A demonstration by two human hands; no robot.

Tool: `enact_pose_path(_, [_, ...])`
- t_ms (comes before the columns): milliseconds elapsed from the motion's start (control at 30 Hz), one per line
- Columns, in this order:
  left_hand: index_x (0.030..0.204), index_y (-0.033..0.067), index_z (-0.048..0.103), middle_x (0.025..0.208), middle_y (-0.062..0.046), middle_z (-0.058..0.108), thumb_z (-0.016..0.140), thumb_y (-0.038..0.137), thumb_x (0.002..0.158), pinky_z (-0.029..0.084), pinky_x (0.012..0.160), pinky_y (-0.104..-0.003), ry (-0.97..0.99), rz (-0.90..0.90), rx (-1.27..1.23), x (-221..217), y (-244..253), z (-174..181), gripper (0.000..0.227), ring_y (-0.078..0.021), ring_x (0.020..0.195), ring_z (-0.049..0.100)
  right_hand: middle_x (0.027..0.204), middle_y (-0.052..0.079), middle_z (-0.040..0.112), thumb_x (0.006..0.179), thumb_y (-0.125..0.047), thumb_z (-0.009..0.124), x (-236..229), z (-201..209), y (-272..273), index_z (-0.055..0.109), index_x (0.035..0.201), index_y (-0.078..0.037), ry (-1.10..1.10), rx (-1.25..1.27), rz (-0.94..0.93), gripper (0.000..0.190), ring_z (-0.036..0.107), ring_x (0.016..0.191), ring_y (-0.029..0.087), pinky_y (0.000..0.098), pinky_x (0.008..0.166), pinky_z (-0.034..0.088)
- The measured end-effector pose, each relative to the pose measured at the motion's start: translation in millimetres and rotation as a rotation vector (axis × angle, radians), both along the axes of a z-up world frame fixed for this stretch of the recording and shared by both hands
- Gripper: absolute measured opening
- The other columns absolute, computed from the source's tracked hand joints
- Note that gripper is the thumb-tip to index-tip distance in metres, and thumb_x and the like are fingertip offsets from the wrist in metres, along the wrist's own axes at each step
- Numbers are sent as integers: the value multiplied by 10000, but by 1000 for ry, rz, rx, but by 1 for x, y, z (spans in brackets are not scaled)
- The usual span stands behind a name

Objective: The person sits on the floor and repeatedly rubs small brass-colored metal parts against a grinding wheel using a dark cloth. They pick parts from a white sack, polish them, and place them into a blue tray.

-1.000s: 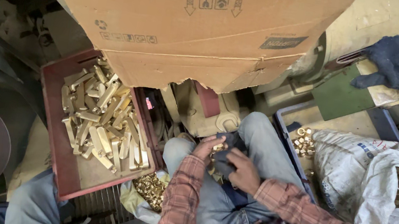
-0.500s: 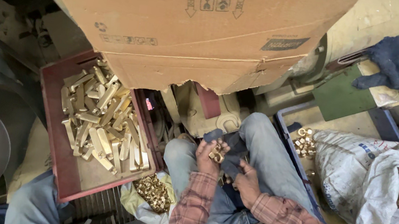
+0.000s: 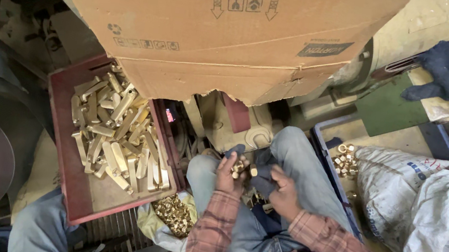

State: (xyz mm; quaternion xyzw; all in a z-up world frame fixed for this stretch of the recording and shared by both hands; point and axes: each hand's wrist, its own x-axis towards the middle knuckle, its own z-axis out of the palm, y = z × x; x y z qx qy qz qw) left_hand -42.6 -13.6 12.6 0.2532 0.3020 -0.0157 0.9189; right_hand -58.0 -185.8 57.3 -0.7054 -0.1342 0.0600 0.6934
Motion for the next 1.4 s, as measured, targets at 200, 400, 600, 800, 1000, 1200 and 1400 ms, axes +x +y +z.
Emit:
enact_pose_path(200, [1097,33,676,892,-72,758,722,182,950,364,396,-228,-43,-273,119,-7,11,11,213,-140,634,665,1022,51,646,884,-93,760,49,11,-2,733,1090,-8,18,-27,70,224,620,937,154,277,819,497])
enact_pose_path(400, [1142,16,732,762,-28,685,775,108,916,342,393,-207,-142,-362,439,7,15,14,248,-63,515,520,1051,70,628,817,27,614,83,-11,-1,700,1059,-5,-63,-64,251,258,606,1004,178,301,884,495])
enact_pose_path(600, [1135,11,746,757,-36,678,767,117,926,353,400,-211,-146,-363,498,34,27,7,235,-66,534,525,954,64,602,825,52,627,103,-33,12,722,1034,-3,-13,-65,237,236,580,936,190,301,835,464])
enact_pose_path(800, [1098,34,742,809,-9,680,737,128,916,357,405,-211,-45,-311,424,46,21,-6,205,-77,616,591,896,82,562,720,92,518,110,-50,21,688,990,7,-15,-93,146,330,577,899,215,303,815,462])
enact_pose_path(1000, [1024,29,738,771,-15,675,743,164,933,368,408,-215,-1,-257,418,57,14,-37,163,-91,594,595,903,96,587,676,72,494,114,-54,28,681,998,9,-67,-129,99,378,582,919,237,319,839,460])
enact_pose_path(1200, [1016,49,747,778,-1,688,741,170,923,368,414,-207,49,-226,375,61,13,-57,152,-79,589,584,868,90,569,690,63,509,117,-58,34,676,969,1,33,-186,67,331,579,868,231,310,796,460])
enact_pose_path(1400, [1074,22,762,767,-3,663,729,139,941,380,423,-211,-55,-223,399,59,13,-49,180,-74,592,567,869,80,552,678,75,496,115,-59,30,663,971,13,-51,-132,86,343,568,863,214,308,789,458])
